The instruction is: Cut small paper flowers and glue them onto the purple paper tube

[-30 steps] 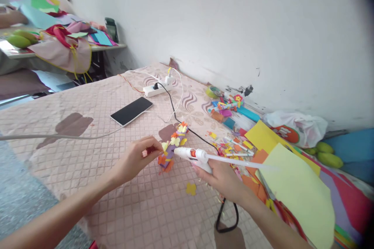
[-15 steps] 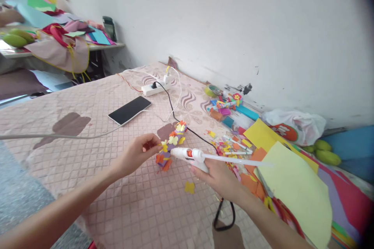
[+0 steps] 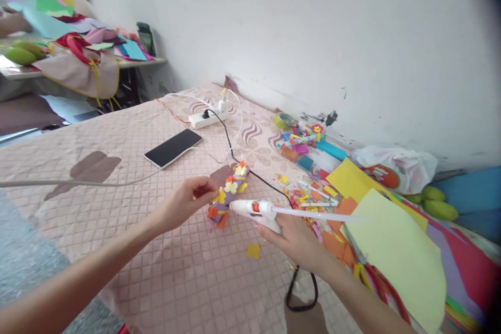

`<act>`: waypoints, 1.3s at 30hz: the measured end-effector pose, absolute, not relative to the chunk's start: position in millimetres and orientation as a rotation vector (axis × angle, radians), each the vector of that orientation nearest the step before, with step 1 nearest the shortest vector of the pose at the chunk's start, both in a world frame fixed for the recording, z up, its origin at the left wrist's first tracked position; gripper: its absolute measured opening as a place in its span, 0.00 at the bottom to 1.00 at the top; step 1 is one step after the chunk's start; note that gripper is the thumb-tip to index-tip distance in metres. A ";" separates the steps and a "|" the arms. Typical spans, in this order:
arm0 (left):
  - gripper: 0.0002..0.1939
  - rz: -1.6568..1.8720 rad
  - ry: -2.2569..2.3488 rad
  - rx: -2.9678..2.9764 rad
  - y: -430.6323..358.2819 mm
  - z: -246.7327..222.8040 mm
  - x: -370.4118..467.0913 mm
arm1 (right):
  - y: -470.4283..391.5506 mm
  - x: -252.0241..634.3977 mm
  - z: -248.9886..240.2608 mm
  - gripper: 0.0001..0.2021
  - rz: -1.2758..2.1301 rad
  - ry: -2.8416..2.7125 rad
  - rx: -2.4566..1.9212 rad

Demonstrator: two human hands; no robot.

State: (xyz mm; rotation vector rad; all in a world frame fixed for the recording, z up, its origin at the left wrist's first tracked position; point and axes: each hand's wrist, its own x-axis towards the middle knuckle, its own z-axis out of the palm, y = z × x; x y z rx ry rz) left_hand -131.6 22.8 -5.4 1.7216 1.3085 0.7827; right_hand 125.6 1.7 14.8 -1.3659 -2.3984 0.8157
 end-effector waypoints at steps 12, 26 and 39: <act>0.09 0.661 1.380 1.861 32.9 7.9 -125.0 | 2.4 126.5 12.2 0.17 0.778 -2.400 -1.381; 0.08 0.660 1.434 2.123 42.0 -9.7 -116.1 | -3.8 138.9 11.3 0.19 0.813 -2.318 -1.414; 0.10 0.725 1.507 2.080 35.9 -23.4 -111.7 | -5.5 140.5 12.8 0.19 0.798 -2.277 -1.397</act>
